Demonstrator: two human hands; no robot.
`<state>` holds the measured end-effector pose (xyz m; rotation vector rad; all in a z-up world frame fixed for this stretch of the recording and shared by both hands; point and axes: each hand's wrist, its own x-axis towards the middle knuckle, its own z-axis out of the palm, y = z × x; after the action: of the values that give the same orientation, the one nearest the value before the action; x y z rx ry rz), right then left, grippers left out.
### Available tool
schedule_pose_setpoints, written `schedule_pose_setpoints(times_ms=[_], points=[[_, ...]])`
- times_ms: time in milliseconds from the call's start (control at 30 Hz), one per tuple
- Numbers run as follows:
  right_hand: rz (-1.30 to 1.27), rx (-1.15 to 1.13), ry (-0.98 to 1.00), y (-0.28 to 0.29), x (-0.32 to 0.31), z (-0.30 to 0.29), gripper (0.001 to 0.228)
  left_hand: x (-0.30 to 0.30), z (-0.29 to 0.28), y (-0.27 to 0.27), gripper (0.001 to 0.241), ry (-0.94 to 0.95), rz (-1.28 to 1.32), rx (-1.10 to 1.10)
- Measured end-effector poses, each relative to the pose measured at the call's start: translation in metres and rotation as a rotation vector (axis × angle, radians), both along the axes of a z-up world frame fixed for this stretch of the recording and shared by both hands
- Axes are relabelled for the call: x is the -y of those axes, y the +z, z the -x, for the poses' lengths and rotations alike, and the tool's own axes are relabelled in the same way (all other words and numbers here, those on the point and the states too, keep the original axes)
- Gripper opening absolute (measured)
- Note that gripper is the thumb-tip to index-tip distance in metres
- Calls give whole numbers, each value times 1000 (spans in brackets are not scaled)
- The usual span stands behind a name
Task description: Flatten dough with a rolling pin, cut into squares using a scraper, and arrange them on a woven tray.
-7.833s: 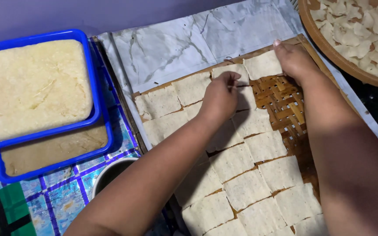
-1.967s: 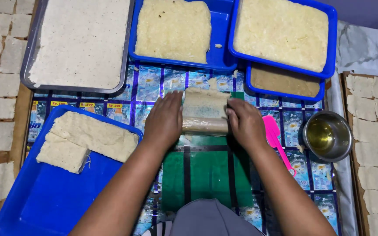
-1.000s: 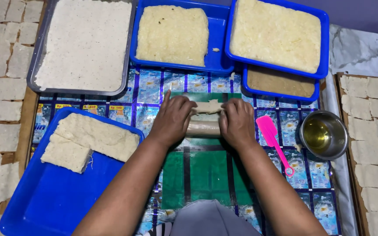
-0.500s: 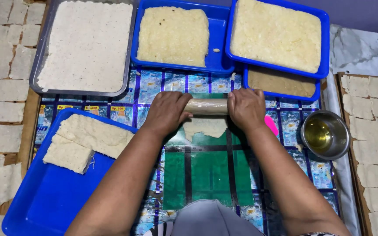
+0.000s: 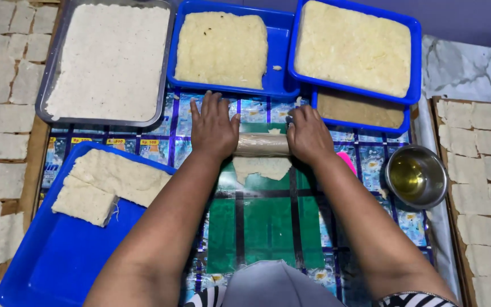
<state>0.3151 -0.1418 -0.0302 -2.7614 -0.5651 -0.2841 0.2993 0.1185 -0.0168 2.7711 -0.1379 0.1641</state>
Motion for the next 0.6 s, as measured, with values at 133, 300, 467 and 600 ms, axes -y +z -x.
schedule_pose_setpoints(times_ms=[133, 300, 467, 600], points=[[66, 86, 10, -19, 0, -9, 52, 4, -6, 2, 61, 24, -38, -162], [144, 90, -10, -16, -6, 21, 55, 6, 22, 2, 66, -24, -42, -147], [168, 149, -9, -31, 2, 34, 58, 4, 31, -10, 67, -80, -51, -112], [156, 101, -60, -39, -1, 6, 64, 3, 3, -20, 69, -20, -94, -117]])
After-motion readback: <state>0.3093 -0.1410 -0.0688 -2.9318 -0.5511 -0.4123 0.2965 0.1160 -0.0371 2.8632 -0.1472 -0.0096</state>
